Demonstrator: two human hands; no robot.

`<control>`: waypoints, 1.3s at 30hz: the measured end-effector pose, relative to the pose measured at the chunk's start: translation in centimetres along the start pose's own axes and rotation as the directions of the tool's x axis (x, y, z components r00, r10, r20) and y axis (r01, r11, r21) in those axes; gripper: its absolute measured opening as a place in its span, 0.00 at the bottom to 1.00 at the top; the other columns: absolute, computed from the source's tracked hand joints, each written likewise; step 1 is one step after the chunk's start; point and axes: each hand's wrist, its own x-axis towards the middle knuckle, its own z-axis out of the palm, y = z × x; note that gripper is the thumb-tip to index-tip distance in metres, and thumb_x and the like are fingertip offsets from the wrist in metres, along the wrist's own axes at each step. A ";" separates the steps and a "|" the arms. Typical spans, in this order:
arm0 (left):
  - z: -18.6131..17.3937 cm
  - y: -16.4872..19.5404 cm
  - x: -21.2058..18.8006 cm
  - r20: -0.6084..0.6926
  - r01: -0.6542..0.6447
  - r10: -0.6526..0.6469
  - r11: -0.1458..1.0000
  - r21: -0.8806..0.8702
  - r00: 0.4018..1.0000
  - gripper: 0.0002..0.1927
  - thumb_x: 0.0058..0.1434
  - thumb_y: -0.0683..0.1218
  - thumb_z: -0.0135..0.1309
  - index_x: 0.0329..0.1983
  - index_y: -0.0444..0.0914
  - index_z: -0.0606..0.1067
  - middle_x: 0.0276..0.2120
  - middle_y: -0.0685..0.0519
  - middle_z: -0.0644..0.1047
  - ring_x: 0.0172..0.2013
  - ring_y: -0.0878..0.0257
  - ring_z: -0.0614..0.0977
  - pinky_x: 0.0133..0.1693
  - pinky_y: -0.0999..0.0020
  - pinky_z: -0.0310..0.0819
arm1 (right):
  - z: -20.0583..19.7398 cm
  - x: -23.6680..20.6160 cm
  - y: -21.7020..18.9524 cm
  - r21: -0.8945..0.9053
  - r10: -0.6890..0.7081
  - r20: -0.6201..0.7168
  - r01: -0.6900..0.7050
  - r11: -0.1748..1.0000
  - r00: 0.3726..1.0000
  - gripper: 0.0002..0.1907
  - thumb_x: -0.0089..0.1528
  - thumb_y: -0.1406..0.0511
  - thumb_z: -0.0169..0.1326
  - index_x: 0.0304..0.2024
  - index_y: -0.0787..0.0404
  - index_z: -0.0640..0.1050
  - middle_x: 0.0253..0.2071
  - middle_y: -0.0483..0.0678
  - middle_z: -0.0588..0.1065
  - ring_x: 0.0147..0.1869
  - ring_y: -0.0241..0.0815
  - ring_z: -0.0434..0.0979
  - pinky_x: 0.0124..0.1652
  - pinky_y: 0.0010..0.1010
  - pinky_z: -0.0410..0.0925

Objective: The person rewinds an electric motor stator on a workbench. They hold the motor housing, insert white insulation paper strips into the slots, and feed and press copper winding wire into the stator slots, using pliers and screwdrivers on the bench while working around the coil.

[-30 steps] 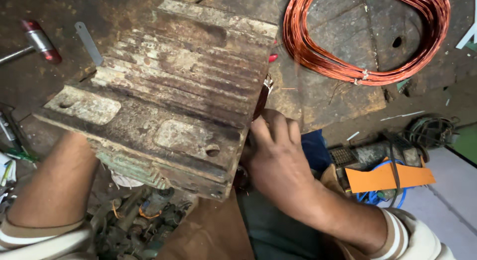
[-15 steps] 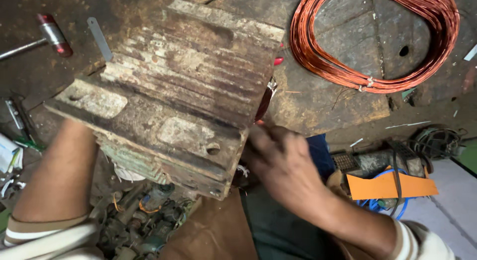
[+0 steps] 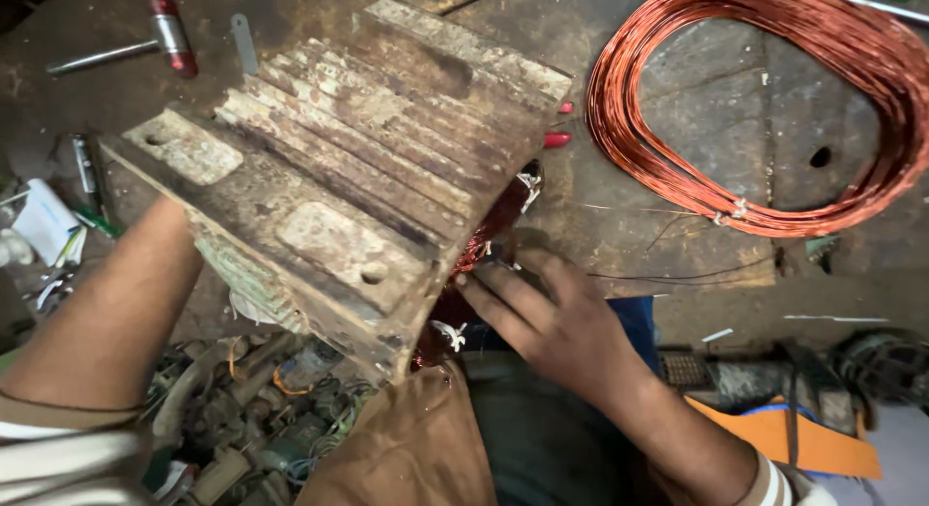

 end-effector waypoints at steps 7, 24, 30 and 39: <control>-1.1 -0.3 -1.6 -0.091 0.003 -0.002 1.000 0.017 0.996 0.15 0.70 0.46 0.55 0.56 0.34 0.74 0.50 0.43 0.79 0.50 0.56 0.80 0.53 0.62 0.74 | 0.2 -1.0 1.8 0.064 -0.068 -0.070 0.072 0.995 0.995 0.24 0.57 0.63 0.53 0.57 0.57 0.80 0.51 0.44 0.76 0.54 0.44 0.75 0.49 0.35 0.70; -2.5 -0.3 -2.5 -0.182 -0.003 0.010 0.999 0.037 0.983 0.14 0.71 0.46 0.54 0.55 0.34 0.73 0.49 0.45 0.79 0.49 0.59 0.81 0.53 0.64 0.74 | -2.1 -0.9 -0.1 -0.014 -0.024 -0.005 0.024 1.000 1.000 0.24 0.60 0.64 0.52 0.58 0.60 0.79 0.45 0.42 0.73 0.49 0.40 0.73 0.49 0.30 0.67; -3.2 -0.3 -3.5 -0.192 0.012 -0.006 0.999 0.032 0.981 0.14 0.72 0.46 0.54 0.55 0.34 0.73 0.49 0.45 0.79 0.49 0.60 0.81 0.53 0.65 0.74 | -1.5 0.1 0.8 0.064 -0.014 0.018 0.013 0.998 1.000 0.26 0.58 0.63 0.52 0.60 0.57 0.78 0.47 0.43 0.72 0.51 0.42 0.72 0.50 0.32 0.67; -1.9 -0.2 -2.4 -0.177 -0.007 0.012 1.000 0.027 0.984 0.13 0.73 0.46 0.54 0.55 0.33 0.72 0.49 0.46 0.79 0.49 0.61 0.81 0.52 0.66 0.75 | -1.4 0.4 0.1 0.129 0.017 0.086 -0.028 0.991 0.996 0.28 0.57 0.64 0.51 0.62 0.59 0.78 0.47 0.44 0.71 0.49 0.44 0.70 0.46 0.34 0.66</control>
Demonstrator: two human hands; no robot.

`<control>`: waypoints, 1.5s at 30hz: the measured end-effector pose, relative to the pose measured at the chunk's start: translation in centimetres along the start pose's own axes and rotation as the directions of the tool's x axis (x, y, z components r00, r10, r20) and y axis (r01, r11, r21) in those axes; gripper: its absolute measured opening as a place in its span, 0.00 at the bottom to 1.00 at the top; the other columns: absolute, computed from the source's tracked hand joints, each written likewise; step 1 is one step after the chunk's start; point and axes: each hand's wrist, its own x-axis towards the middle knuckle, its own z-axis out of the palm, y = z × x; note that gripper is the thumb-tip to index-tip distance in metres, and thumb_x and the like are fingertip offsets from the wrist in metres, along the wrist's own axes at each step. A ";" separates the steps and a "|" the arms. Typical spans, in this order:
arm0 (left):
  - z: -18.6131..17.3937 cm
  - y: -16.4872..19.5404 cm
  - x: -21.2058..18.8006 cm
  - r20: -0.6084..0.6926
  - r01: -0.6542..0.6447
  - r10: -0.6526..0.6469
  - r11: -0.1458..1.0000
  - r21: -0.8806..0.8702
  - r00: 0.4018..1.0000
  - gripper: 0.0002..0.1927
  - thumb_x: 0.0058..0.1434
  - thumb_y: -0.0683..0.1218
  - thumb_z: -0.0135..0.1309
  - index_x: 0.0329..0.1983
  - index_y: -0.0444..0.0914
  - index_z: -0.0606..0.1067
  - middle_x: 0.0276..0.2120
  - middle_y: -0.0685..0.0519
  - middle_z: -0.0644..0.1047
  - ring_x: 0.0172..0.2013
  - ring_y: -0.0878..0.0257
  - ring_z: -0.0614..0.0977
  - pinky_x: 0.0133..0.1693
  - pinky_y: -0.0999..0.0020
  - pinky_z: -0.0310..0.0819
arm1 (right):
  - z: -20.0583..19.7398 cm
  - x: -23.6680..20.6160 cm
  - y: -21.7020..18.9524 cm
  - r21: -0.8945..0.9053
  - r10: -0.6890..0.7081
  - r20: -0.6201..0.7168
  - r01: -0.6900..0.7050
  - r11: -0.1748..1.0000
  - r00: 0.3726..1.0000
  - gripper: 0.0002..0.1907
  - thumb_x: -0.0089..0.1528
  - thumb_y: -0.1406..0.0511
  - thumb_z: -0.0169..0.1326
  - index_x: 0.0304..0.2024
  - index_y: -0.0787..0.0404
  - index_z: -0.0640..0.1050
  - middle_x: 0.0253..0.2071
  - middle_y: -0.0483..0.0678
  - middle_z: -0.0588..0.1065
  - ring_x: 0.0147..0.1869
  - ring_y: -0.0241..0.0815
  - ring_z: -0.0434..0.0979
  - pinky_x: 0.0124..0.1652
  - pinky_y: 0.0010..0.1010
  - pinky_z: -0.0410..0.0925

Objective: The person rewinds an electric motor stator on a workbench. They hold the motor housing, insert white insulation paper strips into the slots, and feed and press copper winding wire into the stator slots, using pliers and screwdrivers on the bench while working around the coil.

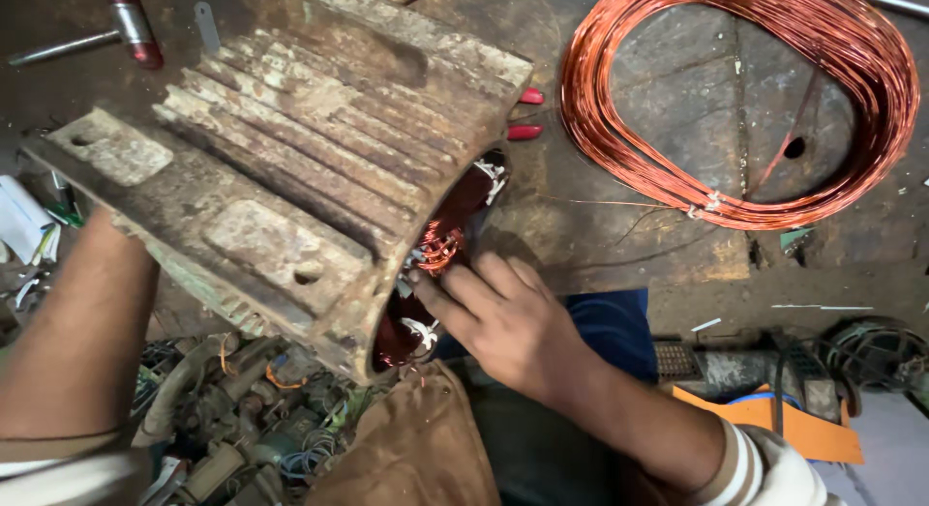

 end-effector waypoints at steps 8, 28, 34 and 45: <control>-1.7 -1.9 -3.4 0.093 0.110 -0.113 0.993 0.035 0.989 0.13 0.73 0.46 0.54 0.54 0.33 0.72 0.48 0.47 0.79 0.48 0.62 0.81 0.52 0.67 0.75 | 0.0 1.2 0.1 0.051 -0.063 -0.038 0.065 0.997 0.997 0.22 0.58 0.64 0.52 0.54 0.60 0.80 0.45 0.46 0.71 0.51 0.48 0.71 0.48 0.39 0.67; -0.5 -3.7 -7.3 0.366 0.226 -0.255 0.966 0.121 0.895 0.13 0.75 0.47 0.54 0.54 0.33 0.71 0.48 0.48 0.79 0.47 0.65 0.81 0.51 0.70 0.75 | -1.1 1.8 -4.6 -0.125 0.044 0.085 -0.033 0.992 0.995 0.19 0.54 0.64 0.55 0.49 0.55 0.83 0.52 0.48 0.72 0.55 0.53 0.67 0.51 0.44 0.64; 0.3 -2.6 -8.8 0.318 0.161 -0.181 0.983 0.088 0.931 0.13 0.76 0.47 0.54 0.54 0.33 0.71 0.47 0.49 0.79 0.47 0.66 0.81 0.51 0.71 0.75 | -4.9 1.6 -6.7 -0.125 0.025 0.069 -0.016 0.992 0.997 0.22 0.58 0.65 0.54 0.55 0.52 0.81 0.54 0.46 0.72 0.60 0.51 0.68 0.56 0.43 0.64; 3.2 -7.4 -18.4 -0.027 0.132 -0.136 0.983 -0.124 0.990 0.13 0.77 0.47 0.54 0.53 0.33 0.71 0.47 0.50 0.79 0.46 0.68 0.81 0.51 0.72 0.75 | -20.1 -9.1 1.4 -0.259 0.278 -0.376 -0.388 0.885 0.884 0.10 0.64 0.67 0.59 0.48 0.59 0.79 0.45 0.52 0.79 0.50 0.56 0.77 0.50 0.45 0.68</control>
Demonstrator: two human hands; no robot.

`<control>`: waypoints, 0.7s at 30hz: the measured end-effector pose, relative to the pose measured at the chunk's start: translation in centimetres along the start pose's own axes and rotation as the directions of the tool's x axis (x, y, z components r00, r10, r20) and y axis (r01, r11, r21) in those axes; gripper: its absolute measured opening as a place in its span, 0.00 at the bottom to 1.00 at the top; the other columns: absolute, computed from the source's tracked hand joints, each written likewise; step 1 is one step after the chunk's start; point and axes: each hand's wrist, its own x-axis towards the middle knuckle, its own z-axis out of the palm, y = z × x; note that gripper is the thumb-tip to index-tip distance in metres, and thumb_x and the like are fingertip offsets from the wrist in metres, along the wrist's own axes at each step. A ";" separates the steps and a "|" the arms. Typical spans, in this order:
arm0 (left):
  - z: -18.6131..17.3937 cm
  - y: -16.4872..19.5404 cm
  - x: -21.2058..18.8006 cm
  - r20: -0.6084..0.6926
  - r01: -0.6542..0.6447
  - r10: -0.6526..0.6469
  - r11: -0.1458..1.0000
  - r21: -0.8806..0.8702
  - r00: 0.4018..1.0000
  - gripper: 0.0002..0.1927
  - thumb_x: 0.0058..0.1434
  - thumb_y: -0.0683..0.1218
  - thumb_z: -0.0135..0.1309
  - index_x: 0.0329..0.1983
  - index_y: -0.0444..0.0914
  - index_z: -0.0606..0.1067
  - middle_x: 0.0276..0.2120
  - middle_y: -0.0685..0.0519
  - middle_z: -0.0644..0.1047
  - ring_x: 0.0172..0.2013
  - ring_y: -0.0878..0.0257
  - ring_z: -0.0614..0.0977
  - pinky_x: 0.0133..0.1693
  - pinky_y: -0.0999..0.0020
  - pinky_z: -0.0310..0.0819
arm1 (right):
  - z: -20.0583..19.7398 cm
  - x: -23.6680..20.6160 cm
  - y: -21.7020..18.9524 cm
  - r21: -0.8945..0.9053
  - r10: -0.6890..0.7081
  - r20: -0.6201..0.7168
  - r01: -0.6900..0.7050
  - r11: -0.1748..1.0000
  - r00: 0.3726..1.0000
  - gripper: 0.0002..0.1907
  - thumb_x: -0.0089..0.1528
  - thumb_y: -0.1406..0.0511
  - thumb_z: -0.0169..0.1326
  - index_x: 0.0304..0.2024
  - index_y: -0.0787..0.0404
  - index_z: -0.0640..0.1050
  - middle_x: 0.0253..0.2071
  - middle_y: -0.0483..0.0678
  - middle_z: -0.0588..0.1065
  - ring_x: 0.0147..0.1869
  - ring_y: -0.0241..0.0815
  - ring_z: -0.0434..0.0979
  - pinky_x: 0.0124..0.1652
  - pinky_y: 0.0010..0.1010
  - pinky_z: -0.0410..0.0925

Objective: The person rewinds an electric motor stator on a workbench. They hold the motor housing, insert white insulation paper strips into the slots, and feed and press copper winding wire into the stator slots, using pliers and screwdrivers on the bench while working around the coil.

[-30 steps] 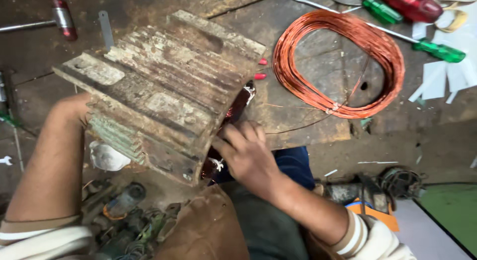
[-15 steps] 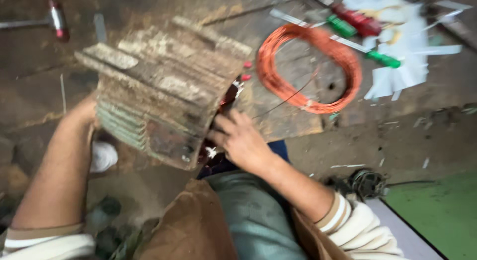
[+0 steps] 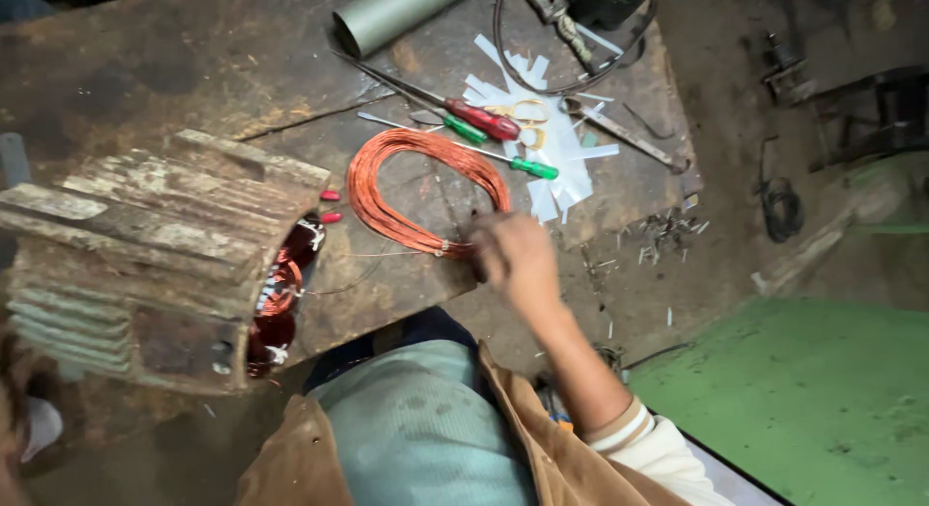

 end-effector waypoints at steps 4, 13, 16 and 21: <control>2.8 -3.7 -5.7 -0.197 -0.014 -0.006 0.995 -0.101 0.980 0.13 0.77 0.47 0.54 0.53 0.33 0.70 0.47 0.50 0.79 0.46 0.68 0.81 0.51 0.73 0.75 | -1.7 -0.2 10.5 -0.265 0.222 -0.099 -0.241 0.934 0.970 0.15 0.64 0.64 0.61 0.51 0.62 0.79 0.50 0.57 0.76 0.53 0.62 0.72 0.54 0.48 0.66; 11.5 -5.3 -14.8 -0.503 -0.264 0.126 0.941 -0.212 0.855 0.13 0.78 0.47 0.54 0.53 0.32 0.70 0.46 0.51 0.78 0.46 0.69 0.81 0.50 0.74 0.75 | -1.7 -0.3 22.6 -0.238 0.362 -0.117 -0.380 0.894 0.925 0.15 0.55 0.61 0.68 0.41 0.60 0.81 0.47 0.53 0.75 0.52 0.59 0.73 0.52 0.47 0.66; 13.9 -3.1 -17.9 -0.540 -0.425 0.266 0.885 -0.193 0.799 0.13 0.78 0.47 0.54 0.53 0.32 0.70 0.46 0.51 0.78 0.46 0.70 0.81 0.50 0.74 0.75 | -2.4 0.1 23.5 -0.146 0.451 -0.077 -0.457 0.877 0.889 0.12 0.61 0.60 0.67 0.42 0.58 0.80 0.47 0.53 0.75 0.52 0.56 0.75 0.54 0.45 0.69; 17.2 4.5 -23.5 -0.516 -0.531 0.404 0.839 -0.120 0.755 0.11 0.76 0.44 0.59 0.49 0.32 0.70 0.45 0.51 0.78 0.42 0.69 0.79 0.47 0.75 0.74 | -4.2 1.8 25.1 -0.295 0.184 -0.053 -0.191 0.936 0.982 0.13 0.52 0.65 0.67 0.40 0.54 0.82 0.46 0.56 0.73 0.51 0.63 0.72 0.49 0.50 0.68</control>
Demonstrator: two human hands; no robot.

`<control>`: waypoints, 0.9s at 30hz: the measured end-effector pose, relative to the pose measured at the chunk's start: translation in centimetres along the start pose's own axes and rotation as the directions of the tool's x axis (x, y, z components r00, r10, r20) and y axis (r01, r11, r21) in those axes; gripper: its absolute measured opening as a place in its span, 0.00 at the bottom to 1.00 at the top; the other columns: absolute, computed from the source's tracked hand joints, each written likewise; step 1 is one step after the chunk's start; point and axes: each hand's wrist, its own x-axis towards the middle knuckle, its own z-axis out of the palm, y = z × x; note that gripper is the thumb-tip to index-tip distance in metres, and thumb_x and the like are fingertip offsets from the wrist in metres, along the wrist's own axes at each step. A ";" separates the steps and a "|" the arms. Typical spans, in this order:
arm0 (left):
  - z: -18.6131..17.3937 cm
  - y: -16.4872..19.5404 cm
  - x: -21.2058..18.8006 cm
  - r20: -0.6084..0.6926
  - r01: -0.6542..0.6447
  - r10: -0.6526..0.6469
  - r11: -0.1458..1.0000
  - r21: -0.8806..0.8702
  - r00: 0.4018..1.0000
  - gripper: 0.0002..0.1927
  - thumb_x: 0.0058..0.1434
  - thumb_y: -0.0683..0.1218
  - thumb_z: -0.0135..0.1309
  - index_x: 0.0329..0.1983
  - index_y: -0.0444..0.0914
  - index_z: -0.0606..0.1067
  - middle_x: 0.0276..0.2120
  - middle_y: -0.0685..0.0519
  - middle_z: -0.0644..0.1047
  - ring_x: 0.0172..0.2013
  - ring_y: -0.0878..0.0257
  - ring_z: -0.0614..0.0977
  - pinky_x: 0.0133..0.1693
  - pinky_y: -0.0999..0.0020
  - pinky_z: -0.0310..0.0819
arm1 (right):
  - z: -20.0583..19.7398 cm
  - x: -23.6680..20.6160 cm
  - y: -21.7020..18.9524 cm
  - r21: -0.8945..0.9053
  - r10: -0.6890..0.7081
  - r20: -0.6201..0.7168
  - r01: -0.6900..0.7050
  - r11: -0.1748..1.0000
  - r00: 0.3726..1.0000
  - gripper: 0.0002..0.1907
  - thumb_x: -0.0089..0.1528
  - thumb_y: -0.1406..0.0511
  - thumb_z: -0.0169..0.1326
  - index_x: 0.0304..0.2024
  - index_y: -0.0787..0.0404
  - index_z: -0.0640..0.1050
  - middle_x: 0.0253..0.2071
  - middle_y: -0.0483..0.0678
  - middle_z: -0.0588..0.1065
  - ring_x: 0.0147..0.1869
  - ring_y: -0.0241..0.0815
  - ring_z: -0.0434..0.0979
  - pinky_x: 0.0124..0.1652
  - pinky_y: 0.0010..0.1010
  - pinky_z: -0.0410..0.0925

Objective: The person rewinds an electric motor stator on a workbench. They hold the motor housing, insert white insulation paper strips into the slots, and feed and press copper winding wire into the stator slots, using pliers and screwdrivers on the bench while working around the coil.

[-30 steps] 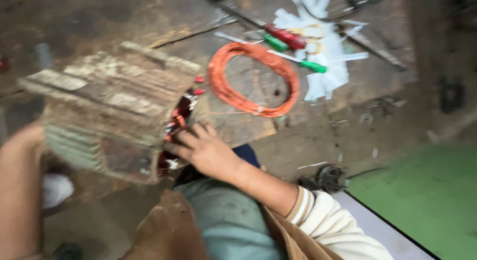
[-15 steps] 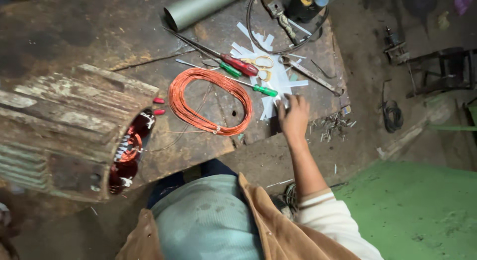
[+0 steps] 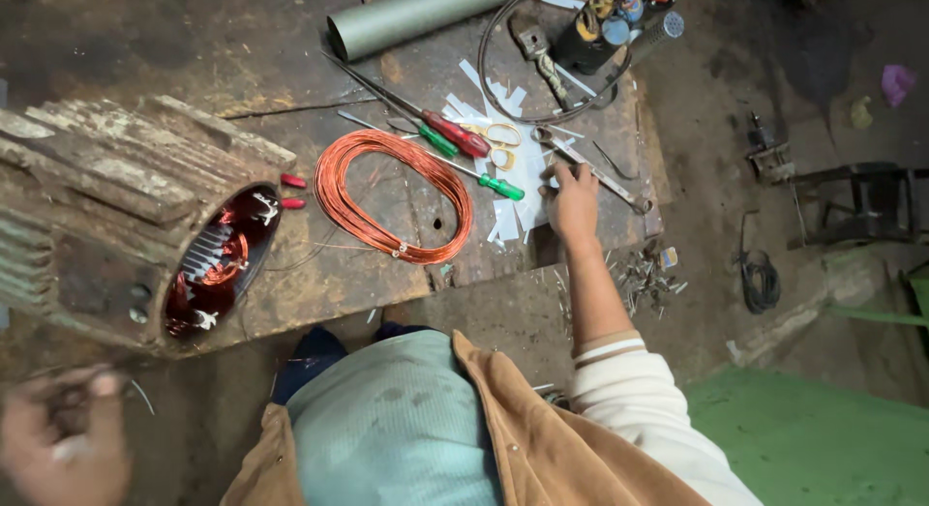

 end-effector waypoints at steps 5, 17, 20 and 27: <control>4.9 9.5 -0.3 0.140 -0.147 0.131 0.982 0.118 0.982 0.08 0.72 0.43 0.62 0.46 0.34 0.75 0.43 0.48 0.80 0.43 0.63 0.81 0.49 0.71 0.75 | -0.3 1.7 1.3 -0.145 -0.061 0.167 0.085 0.986 0.984 0.11 0.55 0.68 0.62 0.41 0.52 0.81 0.48 0.56 0.74 0.52 0.65 0.71 0.47 0.50 0.69; 11.8 17.2 -2.8 0.448 -0.128 0.114 0.992 0.002 0.887 0.11 0.59 0.47 0.61 0.38 0.35 0.78 0.38 0.49 0.81 0.37 0.57 0.85 0.41 0.66 0.78 | 0.4 0.3 3.8 -0.107 -0.097 0.176 0.117 0.987 0.980 0.15 0.56 0.60 0.66 0.40 0.60 0.79 0.49 0.58 0.74 0.54 0.69 0.70 0.49 0.54 0.67; 12.2 17.7 -3.5 0.475 -0.100 0.120 0.993 -0.068 0.872 0.10 0.60 0.46 0.61 0.38 0.34 0.77 0.36 0.49 0.81 0.37 0.56 0.85 0.42 0.65 0.78 | -0.4 0.1 3.1 -0.060 -0.116 0.161 0.127 0.990 0.980 0.14 0.56 0.62 0.65 0.39 0.62 0.78 0.45 0.58 0.76 0.50 0.66 0.74 0.47 0.53 0.67; 13.2 20.3 -2.3 0.494 -0.313 0.321 0.944 -0.103 0.808 0.12 0.60 0.47 0.63 0.43 0.36 0.78 0.40 0.48 0.81 0.42 0.53 0.83 0.45 0.61 0.77 | -9.1 -3.9 -9.5 0.607 -0.131 0.156 0.009 0.795 0.979 0.02 0.68 0.72 0.51 0.42 0.64 0.75 0.33 0.50 0.76 0.38 0.41 0.75 0.41 0.29 0.69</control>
